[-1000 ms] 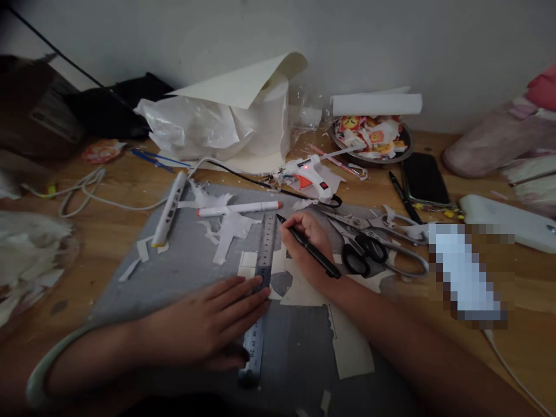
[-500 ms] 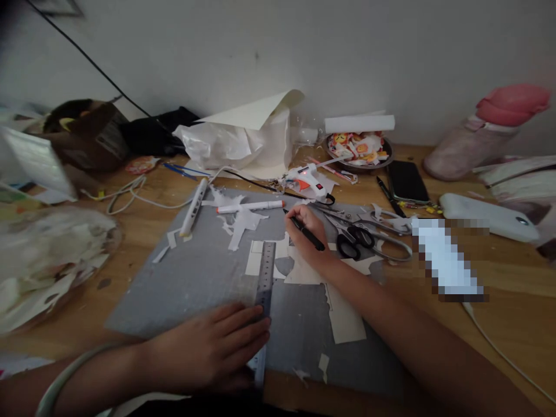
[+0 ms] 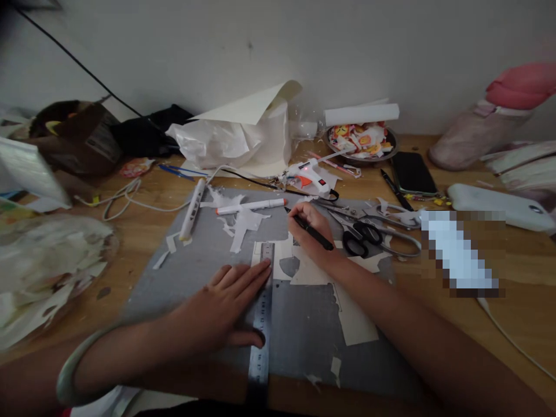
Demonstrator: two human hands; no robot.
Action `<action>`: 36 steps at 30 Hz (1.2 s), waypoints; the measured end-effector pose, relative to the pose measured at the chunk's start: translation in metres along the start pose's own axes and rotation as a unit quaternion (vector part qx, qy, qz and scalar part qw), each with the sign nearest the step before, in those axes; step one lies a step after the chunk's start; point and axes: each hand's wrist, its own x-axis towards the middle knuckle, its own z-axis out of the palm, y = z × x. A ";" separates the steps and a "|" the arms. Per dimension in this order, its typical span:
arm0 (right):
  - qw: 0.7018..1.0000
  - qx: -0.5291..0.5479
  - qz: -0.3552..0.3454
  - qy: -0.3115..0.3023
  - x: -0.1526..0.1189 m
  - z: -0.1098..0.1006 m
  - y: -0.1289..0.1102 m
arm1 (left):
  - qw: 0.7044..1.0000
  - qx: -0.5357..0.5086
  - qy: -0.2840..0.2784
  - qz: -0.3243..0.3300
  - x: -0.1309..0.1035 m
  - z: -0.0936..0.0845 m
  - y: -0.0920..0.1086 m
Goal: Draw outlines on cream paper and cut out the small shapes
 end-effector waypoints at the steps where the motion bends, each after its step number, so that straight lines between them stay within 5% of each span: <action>1: 1.000 0.001 0.004 0.000 0.000 0.000 -0.001 | 1.000 -0.005 -0.008 0.000 0.000 -0.002 -0.001; 7: 0.999 -0.004 0.025 0.024 -0.001 0.000 -0.007 | 0.998 -0.027 -0.062 -0.007 0.004 -0.008 -0.007; 16: 0.997 -0.007 0.058 0.040 0.003 0.001 -0.010 | 0.996 -0.062 -0.069 0.005 0.003 0.001 -0.011; 26: 0.997 -0.047 0.057 -0.033 -0.003 -0.006 -0.014 | 0.992 -0.085 -0.097 0.012 0.001 0.006 -0.013; 36: 0.988 -0.038 -0.109 -0.104 -0.014 -0.014 -0.021 | 0.994 -0.078 -0.066 0.033 0.003 0.009 -0.015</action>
